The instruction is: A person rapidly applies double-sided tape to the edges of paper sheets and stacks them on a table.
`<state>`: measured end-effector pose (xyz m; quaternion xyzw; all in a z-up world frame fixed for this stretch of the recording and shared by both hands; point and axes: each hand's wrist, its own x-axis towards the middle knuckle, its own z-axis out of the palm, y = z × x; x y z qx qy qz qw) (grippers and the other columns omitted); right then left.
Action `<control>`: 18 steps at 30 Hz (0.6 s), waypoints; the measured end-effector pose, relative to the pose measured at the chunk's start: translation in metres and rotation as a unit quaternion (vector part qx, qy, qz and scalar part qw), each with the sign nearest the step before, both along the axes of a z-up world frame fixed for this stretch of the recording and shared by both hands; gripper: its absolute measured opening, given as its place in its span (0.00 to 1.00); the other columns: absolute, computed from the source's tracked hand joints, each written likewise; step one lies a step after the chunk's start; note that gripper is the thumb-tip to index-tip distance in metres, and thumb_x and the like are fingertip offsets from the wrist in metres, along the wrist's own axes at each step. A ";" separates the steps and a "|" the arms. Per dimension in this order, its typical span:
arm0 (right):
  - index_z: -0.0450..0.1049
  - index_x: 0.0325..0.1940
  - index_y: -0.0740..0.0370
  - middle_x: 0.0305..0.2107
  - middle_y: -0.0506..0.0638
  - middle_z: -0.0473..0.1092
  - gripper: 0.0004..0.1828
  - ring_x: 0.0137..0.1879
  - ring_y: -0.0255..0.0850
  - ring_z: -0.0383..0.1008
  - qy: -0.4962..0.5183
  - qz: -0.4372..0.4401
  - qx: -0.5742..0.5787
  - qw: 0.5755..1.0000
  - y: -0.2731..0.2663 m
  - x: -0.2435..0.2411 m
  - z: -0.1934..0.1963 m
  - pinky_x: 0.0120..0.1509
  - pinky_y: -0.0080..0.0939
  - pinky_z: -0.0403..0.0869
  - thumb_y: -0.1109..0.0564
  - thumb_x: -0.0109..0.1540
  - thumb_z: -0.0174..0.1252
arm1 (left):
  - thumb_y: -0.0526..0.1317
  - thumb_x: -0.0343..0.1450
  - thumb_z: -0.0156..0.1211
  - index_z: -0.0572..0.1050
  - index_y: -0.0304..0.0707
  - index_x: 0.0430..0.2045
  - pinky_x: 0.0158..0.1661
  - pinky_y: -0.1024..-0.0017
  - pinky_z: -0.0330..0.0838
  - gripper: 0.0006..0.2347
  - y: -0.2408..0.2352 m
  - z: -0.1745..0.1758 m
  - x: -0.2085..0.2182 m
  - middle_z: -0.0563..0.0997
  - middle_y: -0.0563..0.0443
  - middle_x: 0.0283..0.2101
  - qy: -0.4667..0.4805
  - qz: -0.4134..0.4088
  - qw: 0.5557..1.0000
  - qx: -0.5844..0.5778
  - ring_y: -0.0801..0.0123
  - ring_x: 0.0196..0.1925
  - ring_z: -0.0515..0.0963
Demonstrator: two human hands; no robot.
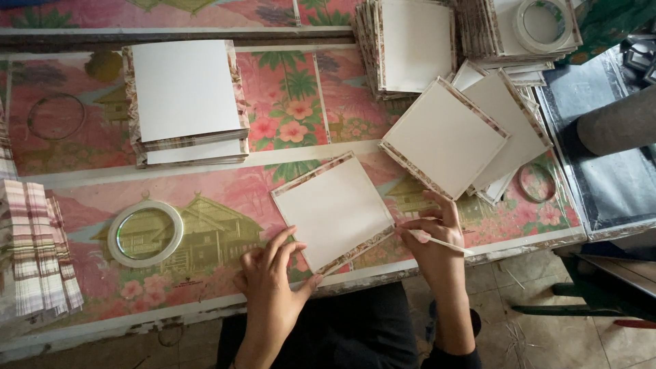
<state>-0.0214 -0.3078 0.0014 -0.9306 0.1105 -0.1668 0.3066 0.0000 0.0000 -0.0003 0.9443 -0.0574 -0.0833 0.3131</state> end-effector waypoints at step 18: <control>0.83 0.32 0.59 0.59 0.51 0.70 0.03 0.54 0.47 0.72 -0.021 -0.004 -0.042 0.999 0.078 -0.024 -0.009 0.55 0.49 0.77 0.58 0.59 0.71 | 0.50 0.53 0.87 0.81 0.61 0.47 0.51 0.43 0.70 0.28 0.005 -0.013 0.033 0.71 0.51 0.66 -0.154 0.031 0.987 -0.025 0.50 0.67 0.70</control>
